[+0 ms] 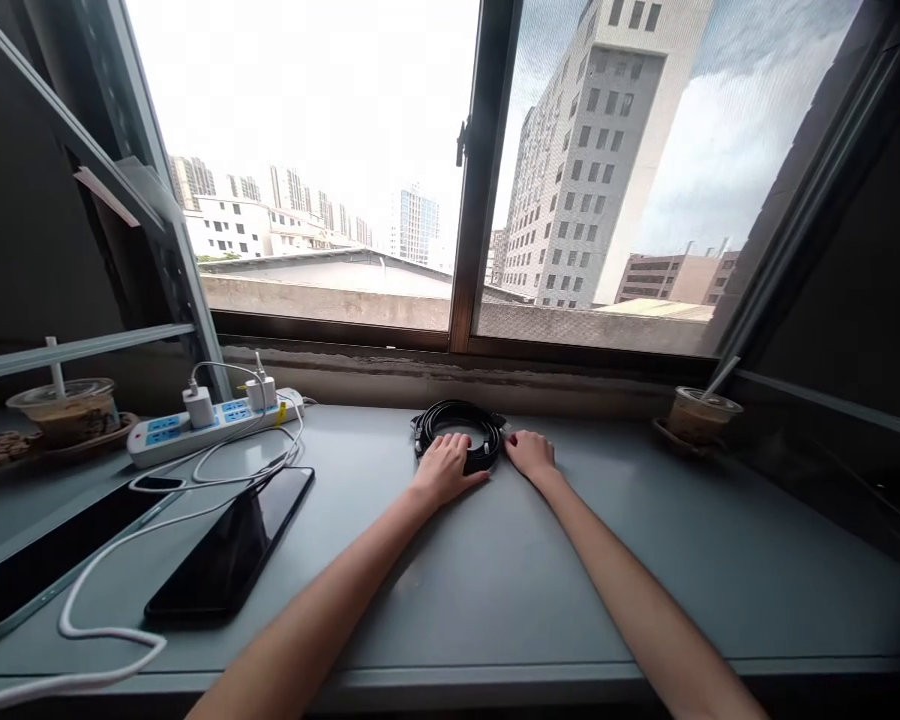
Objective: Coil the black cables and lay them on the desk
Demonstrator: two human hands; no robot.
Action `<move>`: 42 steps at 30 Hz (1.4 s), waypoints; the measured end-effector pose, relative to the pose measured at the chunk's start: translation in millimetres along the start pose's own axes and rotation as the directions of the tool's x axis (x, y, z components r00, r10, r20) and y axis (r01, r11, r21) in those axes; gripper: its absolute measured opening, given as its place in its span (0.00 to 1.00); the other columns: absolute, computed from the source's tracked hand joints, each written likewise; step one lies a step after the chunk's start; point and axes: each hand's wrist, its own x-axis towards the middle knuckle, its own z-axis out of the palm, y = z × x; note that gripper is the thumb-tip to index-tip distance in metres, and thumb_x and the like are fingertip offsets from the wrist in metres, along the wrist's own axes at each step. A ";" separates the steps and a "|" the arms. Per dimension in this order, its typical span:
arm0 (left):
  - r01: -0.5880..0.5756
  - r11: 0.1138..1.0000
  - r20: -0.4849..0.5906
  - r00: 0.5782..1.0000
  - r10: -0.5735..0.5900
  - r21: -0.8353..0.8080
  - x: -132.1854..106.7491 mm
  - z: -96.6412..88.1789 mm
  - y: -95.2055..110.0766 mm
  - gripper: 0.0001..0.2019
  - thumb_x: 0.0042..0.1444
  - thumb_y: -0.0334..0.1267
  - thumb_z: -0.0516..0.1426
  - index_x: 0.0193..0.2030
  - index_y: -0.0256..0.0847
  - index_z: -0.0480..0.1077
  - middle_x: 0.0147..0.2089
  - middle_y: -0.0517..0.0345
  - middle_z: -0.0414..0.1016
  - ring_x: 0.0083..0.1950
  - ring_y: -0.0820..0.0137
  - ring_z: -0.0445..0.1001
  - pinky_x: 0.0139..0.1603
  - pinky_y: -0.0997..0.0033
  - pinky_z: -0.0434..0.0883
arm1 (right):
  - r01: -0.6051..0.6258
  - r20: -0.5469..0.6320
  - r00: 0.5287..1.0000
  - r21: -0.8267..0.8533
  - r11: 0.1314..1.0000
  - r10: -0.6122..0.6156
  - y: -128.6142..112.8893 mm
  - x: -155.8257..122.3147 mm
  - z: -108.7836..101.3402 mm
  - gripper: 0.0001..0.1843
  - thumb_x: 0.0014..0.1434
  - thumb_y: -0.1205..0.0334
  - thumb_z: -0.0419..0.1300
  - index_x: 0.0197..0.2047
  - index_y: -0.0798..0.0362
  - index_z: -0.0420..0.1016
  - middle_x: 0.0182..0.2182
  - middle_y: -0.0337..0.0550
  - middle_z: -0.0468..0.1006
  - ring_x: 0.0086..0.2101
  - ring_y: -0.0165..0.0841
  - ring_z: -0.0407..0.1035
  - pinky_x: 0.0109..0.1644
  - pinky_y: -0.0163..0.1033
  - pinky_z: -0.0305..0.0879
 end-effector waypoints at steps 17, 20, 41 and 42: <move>0.398 0.915 0.006 0.917 -0.399 0.070 -10.0 -21.8 -44.9 0.18 0.46 0.50 0.56 0.35 0.36 0.72 0.40 0.43 0.75 0.44 0.54 0.70 0.47 0.57 0.58 | 0.000 -0.028 1.000 -0.037 0.999 -0.001 2.8 -6.0 2.6 0.17 0.60 0.55 0.48 0.31 0.56 0.72 0.31 0.44 0.74 0.32 0.29 0.66 0.35 0.36 0.59; 0.488 0.870 -0.012 0.872 -0.489 0.063 -13.2 -24.9 -56.6 0.18 0.47 0.49 0.56 0.37 0.36 0.71 0.41 0.44 0.75 0.46 0.54 0.69 0.49 0.57 0.57 | 0.002 -0.031 1.000 -0.039 0.999 -0.003 3.4 -5.5 3.3 0.18 0.59 0.57 0.46 0.29 0.55 0.74 0.31 0.45 0.75 0.32 0.32 0.67 0.32 0.35 0.55; 0.627 0.779 -0.154 0.768 -0.621 -0.015 -15.8 -48.2 -61.2 0.11 0.53 0.40 0.53 0.36 0.36 0.71 0.44 0.43 0.72 0.50 0.55 0.65 0.50 0.58 0.58 | -0.011 -0.011 1.000 -0.041 0.999 0.010 1.2 -4.7 1.1 0.17 0.61 0.53 0.49 0.31 0.56 0.71 0.32 0.42 0.73 0.33 0.29 0.66 0.40 0.38 0.62; 0.623 0.781 -0.180 0.765 -0.619 -0.037 -15.1 -50.5 -60.3 0.12 0.55 0.41 0.51 0.37 0.36 0.71 0.44 0.43 0.72 0.50 0.55 0.65 0.50 0.58 0.58 | -0.010 -0.011 1.000 -0.040 0.999 0.010 0.9 -4.5 1.2 0.17 0.61 0.53 0.49 0.32 0.57 0.71 0.32 0.42 0.73 0.34 0.29 0.66 0.40 0.39 0.62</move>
